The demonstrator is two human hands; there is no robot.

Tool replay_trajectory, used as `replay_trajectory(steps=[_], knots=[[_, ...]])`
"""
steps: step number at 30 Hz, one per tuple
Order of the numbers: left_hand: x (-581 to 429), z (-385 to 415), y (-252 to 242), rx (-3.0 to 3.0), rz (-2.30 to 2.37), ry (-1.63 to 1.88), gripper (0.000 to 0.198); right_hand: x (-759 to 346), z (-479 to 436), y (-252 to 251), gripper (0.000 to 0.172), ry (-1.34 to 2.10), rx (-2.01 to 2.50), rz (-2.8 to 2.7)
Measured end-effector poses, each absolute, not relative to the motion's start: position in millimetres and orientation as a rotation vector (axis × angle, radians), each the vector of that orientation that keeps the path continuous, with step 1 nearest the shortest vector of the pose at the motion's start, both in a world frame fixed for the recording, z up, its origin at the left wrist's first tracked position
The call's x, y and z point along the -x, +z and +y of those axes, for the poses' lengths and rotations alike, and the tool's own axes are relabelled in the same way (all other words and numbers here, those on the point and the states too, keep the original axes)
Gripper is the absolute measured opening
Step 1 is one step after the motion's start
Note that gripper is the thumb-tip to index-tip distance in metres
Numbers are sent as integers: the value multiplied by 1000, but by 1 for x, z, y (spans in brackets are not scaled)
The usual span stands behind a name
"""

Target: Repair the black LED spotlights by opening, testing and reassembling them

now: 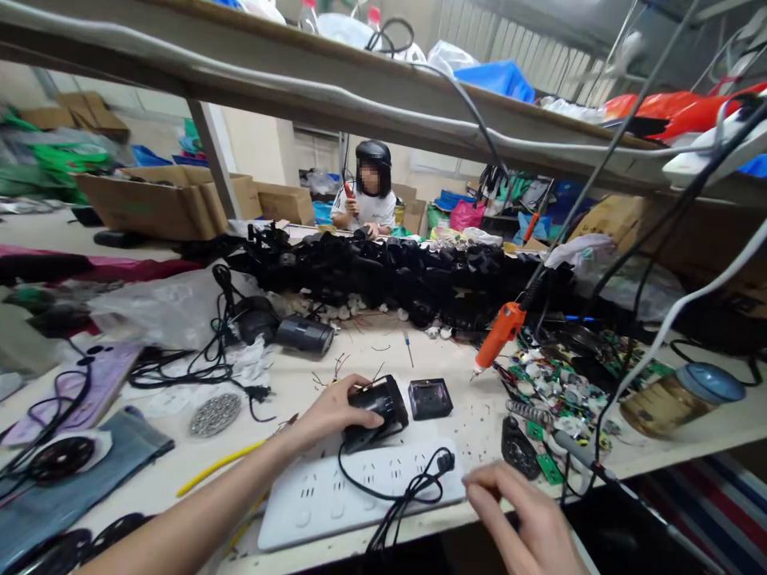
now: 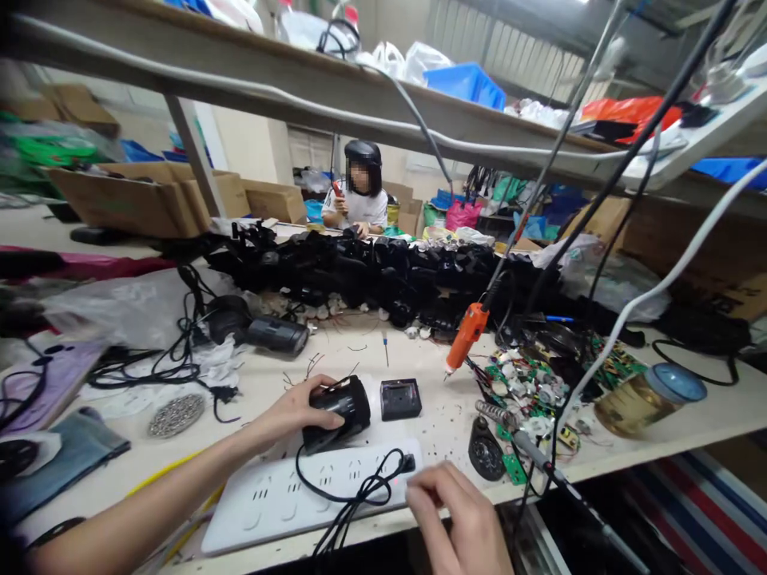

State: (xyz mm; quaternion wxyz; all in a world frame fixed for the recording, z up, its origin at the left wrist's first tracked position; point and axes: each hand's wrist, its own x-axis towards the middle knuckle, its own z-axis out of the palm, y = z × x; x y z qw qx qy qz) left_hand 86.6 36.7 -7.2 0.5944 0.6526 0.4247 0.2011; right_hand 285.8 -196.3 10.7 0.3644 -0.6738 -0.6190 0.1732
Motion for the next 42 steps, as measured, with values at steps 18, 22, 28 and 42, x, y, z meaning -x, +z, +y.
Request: replay_trajectory(steps=[18,22,28,42], knots=[[-79,0,-3,-1352,1113,841,66,-260,-38,32,19,570,1655,-1563],[-77,-4,-4,-1449,1056,871,86,-253,-51,40,16,465,1494,-1642],[-73,-9,-2,-1546,864,806,64,-226,-80,49,23,-213,1167,-1935],[-66,-3,-10,-1678,870,1094,53,-203,-78,28,16,-609,1065,-1836]])
